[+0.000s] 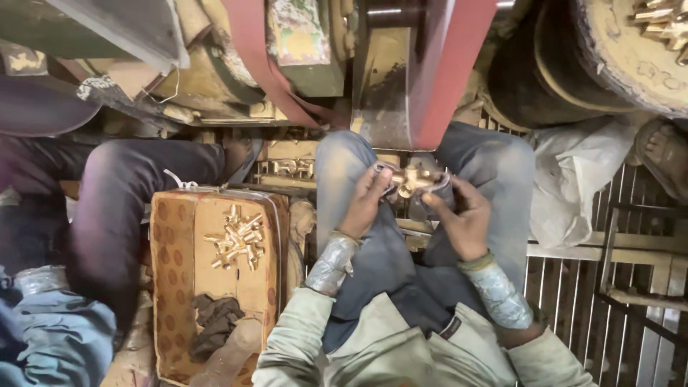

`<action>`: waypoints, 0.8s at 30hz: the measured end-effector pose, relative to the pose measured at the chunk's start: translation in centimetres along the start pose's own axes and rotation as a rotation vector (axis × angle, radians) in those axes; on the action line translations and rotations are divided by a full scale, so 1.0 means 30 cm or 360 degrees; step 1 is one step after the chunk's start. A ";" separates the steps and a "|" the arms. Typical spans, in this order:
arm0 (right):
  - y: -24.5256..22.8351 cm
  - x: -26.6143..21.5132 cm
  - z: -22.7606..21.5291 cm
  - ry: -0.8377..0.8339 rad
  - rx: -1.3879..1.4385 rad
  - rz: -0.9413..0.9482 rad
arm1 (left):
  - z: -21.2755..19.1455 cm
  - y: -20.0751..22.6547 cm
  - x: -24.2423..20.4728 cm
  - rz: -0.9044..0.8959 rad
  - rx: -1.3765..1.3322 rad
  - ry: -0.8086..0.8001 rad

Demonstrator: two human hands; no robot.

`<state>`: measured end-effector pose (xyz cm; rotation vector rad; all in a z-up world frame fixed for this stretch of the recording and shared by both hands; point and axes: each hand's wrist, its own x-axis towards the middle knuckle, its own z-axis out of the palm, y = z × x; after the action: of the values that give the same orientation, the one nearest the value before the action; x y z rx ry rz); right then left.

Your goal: The person sits on the floor and repeatedly picks up small brass-colored metal parts from a wooden tray. They press each part against a moving red sanding belt to smooth its surface, then place it into a large container to the right.

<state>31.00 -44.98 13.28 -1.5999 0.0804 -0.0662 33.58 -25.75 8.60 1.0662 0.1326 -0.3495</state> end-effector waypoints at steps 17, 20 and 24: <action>0.256 0.094 0.181 0.0510 0.0882 0.0489 | -0.078 -0.057 0.205 0.0101 0.0514 0.0196; 0.269 0.111 0.171 0.0421 0.1116 0.0537 | -0.053 -0.052 0.198 0.0290 0.0811 0.0243; 0.305 0.125 0.152 0.0304 0.1309 0.0657 | -0.008 -0.020 0.170 0.0397 0.1172 0.0373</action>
<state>35.05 -41.05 3.97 -0.7306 0.4686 0.0652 38.18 -26.91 6.59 1.8326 0.0771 -0.0341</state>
